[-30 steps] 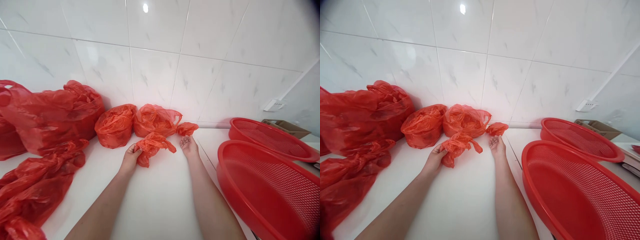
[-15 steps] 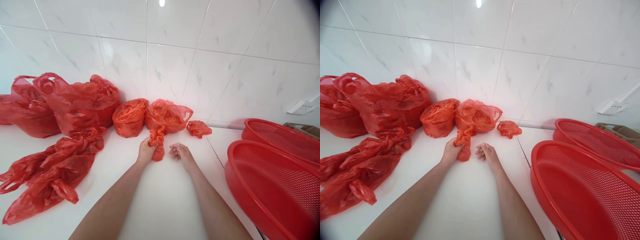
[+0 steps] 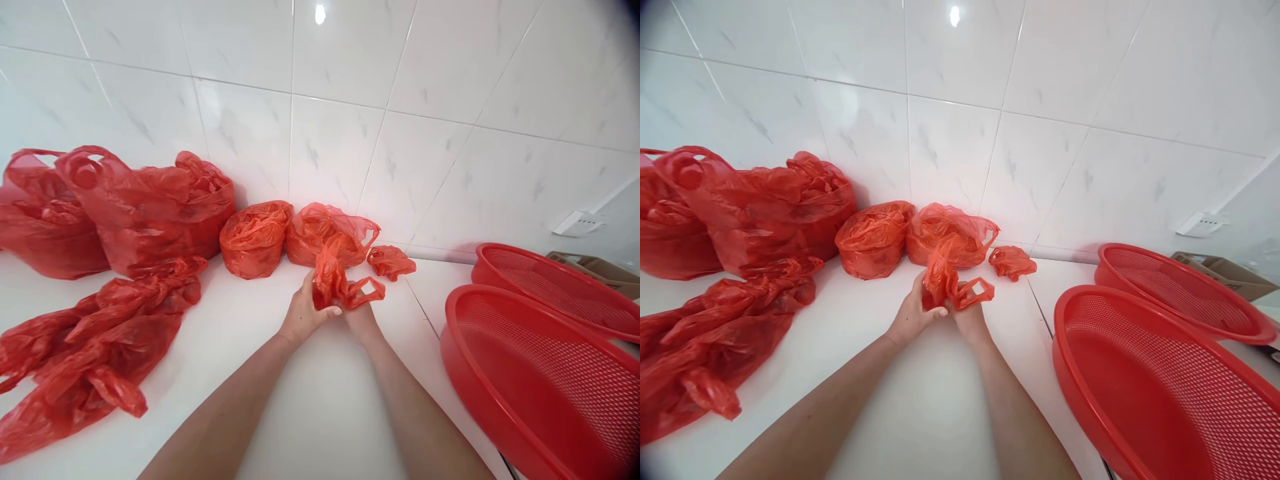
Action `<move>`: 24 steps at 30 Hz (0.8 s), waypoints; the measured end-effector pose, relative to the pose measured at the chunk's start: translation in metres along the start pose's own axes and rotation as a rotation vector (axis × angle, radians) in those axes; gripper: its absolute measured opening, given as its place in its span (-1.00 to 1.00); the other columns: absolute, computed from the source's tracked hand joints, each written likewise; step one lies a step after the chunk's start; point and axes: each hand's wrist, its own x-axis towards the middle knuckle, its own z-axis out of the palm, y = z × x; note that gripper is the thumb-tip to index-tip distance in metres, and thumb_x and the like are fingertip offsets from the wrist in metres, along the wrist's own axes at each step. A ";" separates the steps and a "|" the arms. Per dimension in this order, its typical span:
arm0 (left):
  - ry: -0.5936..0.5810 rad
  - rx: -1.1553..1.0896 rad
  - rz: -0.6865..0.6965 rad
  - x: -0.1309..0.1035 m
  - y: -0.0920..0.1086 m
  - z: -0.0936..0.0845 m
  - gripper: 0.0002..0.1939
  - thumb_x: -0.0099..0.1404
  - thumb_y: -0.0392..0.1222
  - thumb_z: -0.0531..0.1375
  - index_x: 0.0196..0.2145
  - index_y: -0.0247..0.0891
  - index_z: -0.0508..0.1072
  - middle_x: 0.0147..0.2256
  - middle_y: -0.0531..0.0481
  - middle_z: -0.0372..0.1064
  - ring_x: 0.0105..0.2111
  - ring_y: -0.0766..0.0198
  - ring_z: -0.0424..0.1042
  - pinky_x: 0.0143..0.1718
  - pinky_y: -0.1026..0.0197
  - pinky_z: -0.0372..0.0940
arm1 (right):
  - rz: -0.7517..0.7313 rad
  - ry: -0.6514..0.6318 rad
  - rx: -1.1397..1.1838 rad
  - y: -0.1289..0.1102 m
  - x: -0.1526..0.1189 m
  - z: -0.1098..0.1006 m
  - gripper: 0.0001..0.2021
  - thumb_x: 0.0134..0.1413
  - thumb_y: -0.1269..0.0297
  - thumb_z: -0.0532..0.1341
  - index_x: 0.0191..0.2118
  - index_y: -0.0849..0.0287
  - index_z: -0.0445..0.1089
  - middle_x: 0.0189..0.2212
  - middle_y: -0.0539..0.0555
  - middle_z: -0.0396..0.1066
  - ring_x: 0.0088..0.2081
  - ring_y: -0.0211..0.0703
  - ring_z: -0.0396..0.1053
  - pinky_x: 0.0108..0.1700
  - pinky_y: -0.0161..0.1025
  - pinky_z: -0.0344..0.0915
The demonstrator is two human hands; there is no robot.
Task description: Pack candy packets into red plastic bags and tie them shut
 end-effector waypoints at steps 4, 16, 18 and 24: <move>0.106 -0.174 -0.155 0.008 -0.015 -0.008 -0.71 0.01 -0.08 0.32 -0.31 -0.23 0.45 -0.43 0.02 0.44 -0.42 0.23 0.40 -0.35 0.22 0.26 | 0.026 0.041 -0.017 0.013 -0.001 0.002 -0.85 -0.29 0.36 0.37 -0.56 0.14 0.37 -0.55 -0.04 0.38 -0.45 -0.22 0.29 -0.42 -0.28 0.24; 0.342 -0.452 -0.117 0.022 -0.034 -0.049 -0.70 -0.07 -0.13 0.33 -0.39 -0.24 0.35 -0.38 0.04 0.42 -0.36 0.29 0.41 -0.24 0.20 0.27 | 0.118 0.405 0.362 0.031 0.009 -0.043 -0.74 -0.24 0.20 0.33 -0.39 0.11 0.27 -0.46 -0.04 0.41 -0.44 -0.26 0.38 -0.42 -0.29 0.34; 0.325 -0.449 -0.127 0.022 -0.034 -0.048 -0.69 -0.08 -0.14 0.33 -0.37 -0.23 0.33 -0.38 0.05 0.42 -0.37 0.30 0.41 -0.24 0.19 0.26 | 0.106 0.499 0.343 0.030 0.001 -0.045 -0.73 -0.11 0.06 0.28 -0.41 0.10 0.25 -0.50 -0.06 0.38 -0.50 -0.31 0.34 -0.48 -0.33 0.31; 0.190 -0.383 -0.178 0.014 -0.024 -0.034 -0.71 -0.08 -0.16 0.33 -0.45 -0.24 0.28 -0.49 0.11 0.34 -0.46 0.34 0.35 -0.31 0.23 0.25 | 0.174 0.341 0.091 0.024 -0.037 -0.028 -0.59 -0.05 -0.14 0.19 -0.43 0.17 0.32 -0.58 -0.01 0.36 -0.59 -0.29 0.31 -0.59 -0.35 0.19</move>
